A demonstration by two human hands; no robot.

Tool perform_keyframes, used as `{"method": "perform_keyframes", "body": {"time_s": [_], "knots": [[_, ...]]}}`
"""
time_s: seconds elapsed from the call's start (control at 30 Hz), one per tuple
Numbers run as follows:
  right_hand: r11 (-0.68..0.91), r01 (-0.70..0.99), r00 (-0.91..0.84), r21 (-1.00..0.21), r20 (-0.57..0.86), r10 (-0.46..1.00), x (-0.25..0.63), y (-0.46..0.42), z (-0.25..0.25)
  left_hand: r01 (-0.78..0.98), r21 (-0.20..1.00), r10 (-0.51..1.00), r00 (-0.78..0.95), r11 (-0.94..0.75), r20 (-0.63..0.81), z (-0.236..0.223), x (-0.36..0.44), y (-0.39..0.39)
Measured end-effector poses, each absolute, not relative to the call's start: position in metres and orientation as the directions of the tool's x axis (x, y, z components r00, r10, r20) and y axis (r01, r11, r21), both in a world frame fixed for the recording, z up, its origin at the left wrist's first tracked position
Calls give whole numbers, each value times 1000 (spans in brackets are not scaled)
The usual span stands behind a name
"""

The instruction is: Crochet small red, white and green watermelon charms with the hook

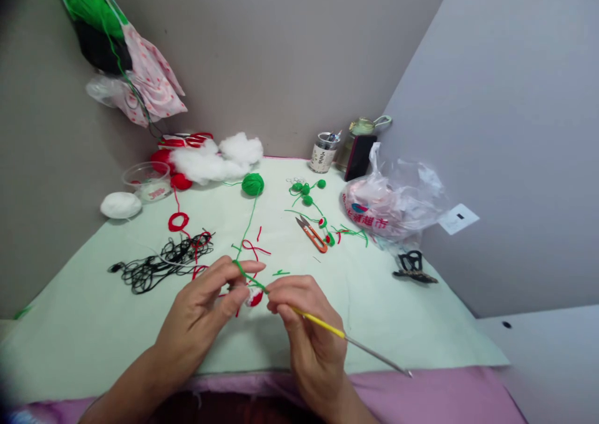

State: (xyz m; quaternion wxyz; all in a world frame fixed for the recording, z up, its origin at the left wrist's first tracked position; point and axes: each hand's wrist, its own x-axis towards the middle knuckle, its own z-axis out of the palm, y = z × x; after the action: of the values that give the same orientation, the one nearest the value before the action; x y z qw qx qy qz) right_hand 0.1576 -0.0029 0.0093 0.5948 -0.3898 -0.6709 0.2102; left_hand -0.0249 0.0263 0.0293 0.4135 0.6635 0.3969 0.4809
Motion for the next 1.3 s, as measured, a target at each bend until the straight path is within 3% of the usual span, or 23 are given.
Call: {"method": "perform_keyframes", "body": {"time_s": [0.3,0.43,0.57,0.7,0.83,0.93,1.07,1.3], "knots": [[685,500,-123,-529,740,661,159,-10,5,49,970,964,134,-239,231,16,-16,19],[672,652,-221,-352,759,612,164,-12,-8,-209,978,989,145,17,14,14,-9,16],[713,660,-302,-237,785,540,167,-11,-13,-522,775,923,325,356,-205,16,-3,13],[720,552,-196,-420,774,602,166,-9,-5,-579,649,866,402,493,-298,17,-5,14],[634,346,-36,-691,666,745,165,-9,8,-552,686,874,387,474,-292,18,-12,18],[542,78,86,-837,548,832,163,-5,12,-527,738,895,373,422,-246,19,-15,19],[430,-206,107,-879,417,903,160,3,11,-504,780,916,339,371,-217,19,-14,20],[463,-99,157,-881,446,881,161,-4,8,-459,841,948,262,286,-179,16,-16,22]]}}
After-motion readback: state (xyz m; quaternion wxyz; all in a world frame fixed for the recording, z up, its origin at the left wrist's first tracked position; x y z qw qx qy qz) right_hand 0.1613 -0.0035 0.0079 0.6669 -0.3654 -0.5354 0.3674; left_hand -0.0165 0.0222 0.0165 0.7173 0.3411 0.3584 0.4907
